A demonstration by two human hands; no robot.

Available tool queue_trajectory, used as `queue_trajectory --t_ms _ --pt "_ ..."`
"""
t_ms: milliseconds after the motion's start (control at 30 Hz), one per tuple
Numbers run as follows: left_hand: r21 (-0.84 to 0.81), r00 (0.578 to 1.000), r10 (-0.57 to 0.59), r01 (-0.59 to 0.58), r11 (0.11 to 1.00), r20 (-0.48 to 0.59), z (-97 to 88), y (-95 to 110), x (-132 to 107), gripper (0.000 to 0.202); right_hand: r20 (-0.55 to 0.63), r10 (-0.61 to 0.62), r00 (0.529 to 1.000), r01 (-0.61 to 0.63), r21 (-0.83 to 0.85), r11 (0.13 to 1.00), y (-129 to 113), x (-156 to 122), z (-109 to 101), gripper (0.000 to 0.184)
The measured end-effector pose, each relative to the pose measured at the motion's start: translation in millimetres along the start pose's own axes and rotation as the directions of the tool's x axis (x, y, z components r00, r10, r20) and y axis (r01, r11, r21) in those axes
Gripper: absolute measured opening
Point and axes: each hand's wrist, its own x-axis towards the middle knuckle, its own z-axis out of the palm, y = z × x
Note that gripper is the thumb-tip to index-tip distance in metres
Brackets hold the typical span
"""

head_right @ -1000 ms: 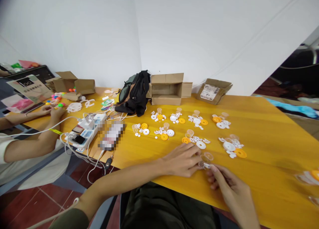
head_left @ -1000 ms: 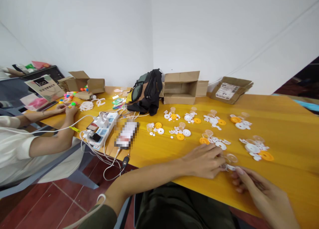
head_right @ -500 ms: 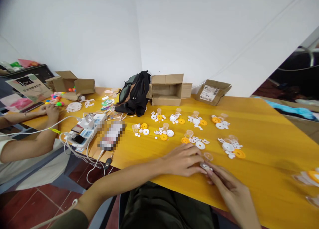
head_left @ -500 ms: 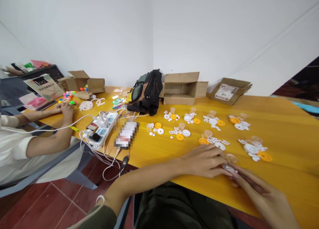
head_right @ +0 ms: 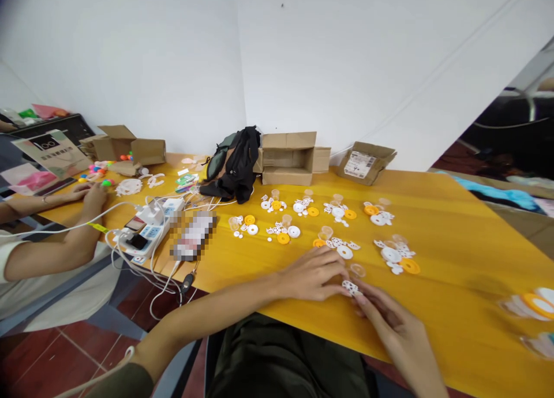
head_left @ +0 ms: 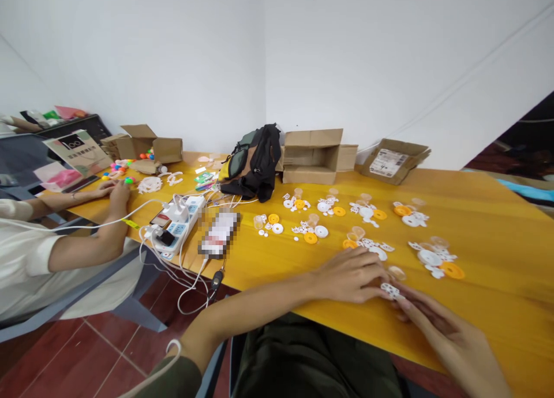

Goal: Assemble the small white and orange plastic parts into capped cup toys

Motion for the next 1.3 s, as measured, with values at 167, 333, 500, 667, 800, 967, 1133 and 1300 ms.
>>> queue_trajectory --t_ms 167,333,500,667,800,967,1133,1300 --pt "-0.063 1.000 -0.008 0.009 0.998 0.014 -0.4 0.6 -2.8 0.029 0.018 0.106 0.994 -0.108 0.115 0.988 -4.3 2.9 3.0 0.046" --pt "-0.225 0.999 -0.038 0.038 0.974 0.005 -3.1 -2.0 -6.8 0.020 0.028 0.073 0.997 -0.077 0.191 0.979 -6.4 4.4 9.2 0.054" --pt "-0.384 0.997 -0.079 0.069 0.921 -0.009 -7.9 -4.9 -9.8 0.014 0.022 0.014 1.000 -0.018 0.196 0.980 -1.5 7.7 13.2 0.061" --pt "-0.492 0.987 -0.152 0.111 0.864 -0.045 -10.2 -5.9 -12.1 0.011 0.033 -0.042 0.999 0.034 0.200 0.979 6.1 14.3 19.5 0.063" --pt "-0.555 0.978 -0.202 0.143 0.820 -0.046 -11.4 -5.7 -12.9 0.009 0.006 -0.117 0.993 0.114 0.187 0.976 10.7 17.1 24.8 0.058" --pt "-0.610 0.973 -0.231 0.166 0.775 -0.028 -12.8 -5.7 -13.6 0.007 -0.013 -0.220 0.975 0.219 0.141 0.965 6.1 14.6 27.3 0.052" --pt "-0.637 0.966 -0.256 0.174 0.751 -0.037 -11.8 -8.6 -13.8 0.009 -0.003 -0.308 0.951 0.308 0.027 0.951 -3.5 11.1 27.6 0.045" --pt "-0.658 0.961 -0.271 0.175 0.732 -0.047 -9.8 -11.9 -13.7 0.012 -0.009 -0.369 0.929 0.367 -0.087 0.926 -3.7 11.1 28.7 0.041"
